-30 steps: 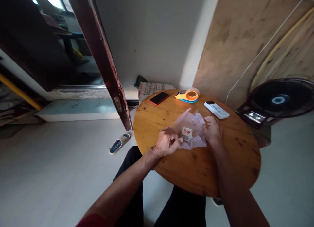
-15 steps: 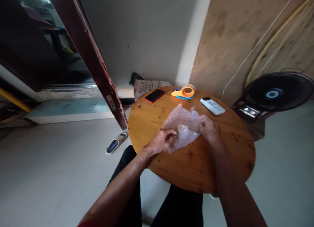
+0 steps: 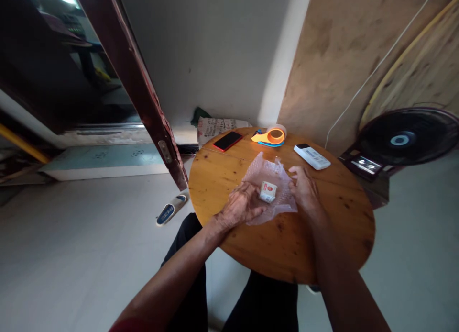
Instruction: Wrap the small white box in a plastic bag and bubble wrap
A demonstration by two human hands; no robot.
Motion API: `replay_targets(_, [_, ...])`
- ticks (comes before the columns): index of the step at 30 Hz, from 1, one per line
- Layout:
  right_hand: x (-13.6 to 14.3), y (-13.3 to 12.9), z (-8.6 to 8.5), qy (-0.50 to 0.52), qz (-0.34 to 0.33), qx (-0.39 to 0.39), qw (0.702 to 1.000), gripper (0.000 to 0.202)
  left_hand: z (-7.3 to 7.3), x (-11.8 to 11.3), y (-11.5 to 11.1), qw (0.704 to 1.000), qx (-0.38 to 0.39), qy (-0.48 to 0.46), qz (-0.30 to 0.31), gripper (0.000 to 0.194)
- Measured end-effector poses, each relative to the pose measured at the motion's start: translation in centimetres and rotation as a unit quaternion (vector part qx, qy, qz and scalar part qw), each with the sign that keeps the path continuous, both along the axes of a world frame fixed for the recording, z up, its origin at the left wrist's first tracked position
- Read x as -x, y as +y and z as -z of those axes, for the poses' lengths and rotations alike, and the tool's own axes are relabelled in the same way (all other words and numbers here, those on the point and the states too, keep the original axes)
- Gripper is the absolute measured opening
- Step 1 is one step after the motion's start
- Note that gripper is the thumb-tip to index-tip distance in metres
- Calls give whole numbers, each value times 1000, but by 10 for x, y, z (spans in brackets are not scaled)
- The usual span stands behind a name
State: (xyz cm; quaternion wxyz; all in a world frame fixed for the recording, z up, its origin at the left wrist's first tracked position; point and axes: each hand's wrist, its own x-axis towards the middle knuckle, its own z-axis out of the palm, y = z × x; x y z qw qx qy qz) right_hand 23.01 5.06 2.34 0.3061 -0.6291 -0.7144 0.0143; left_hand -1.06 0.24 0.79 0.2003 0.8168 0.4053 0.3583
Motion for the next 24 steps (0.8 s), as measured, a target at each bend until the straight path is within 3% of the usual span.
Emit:
replay_targets(3, [1,-1,-3,62,7,-46,997,26,-1,-1,-1,998,57,-1,-28,52])
replay_targets(6, [4,-2,-7,105,-53,-92,989,16,2,-3,0,997,68,4,-26,78])
replay_targets(13, [21,-9,-11,81,-191,18,978,19,9,-4,6,997,53,54,15,123])
replay_targets(16, [24,-13,-12,71,-193,58,977,33,9,-4,7,994,58,81,32,131])
replay_targets(21, [25,-14,-11,7,-198,42,979,60,8,-5,7,992,58,106,41,133])
replay_targets(24, [28,-16,-10,-56,-188,53,979,60,7,-7,6,991,64,110,31,134])
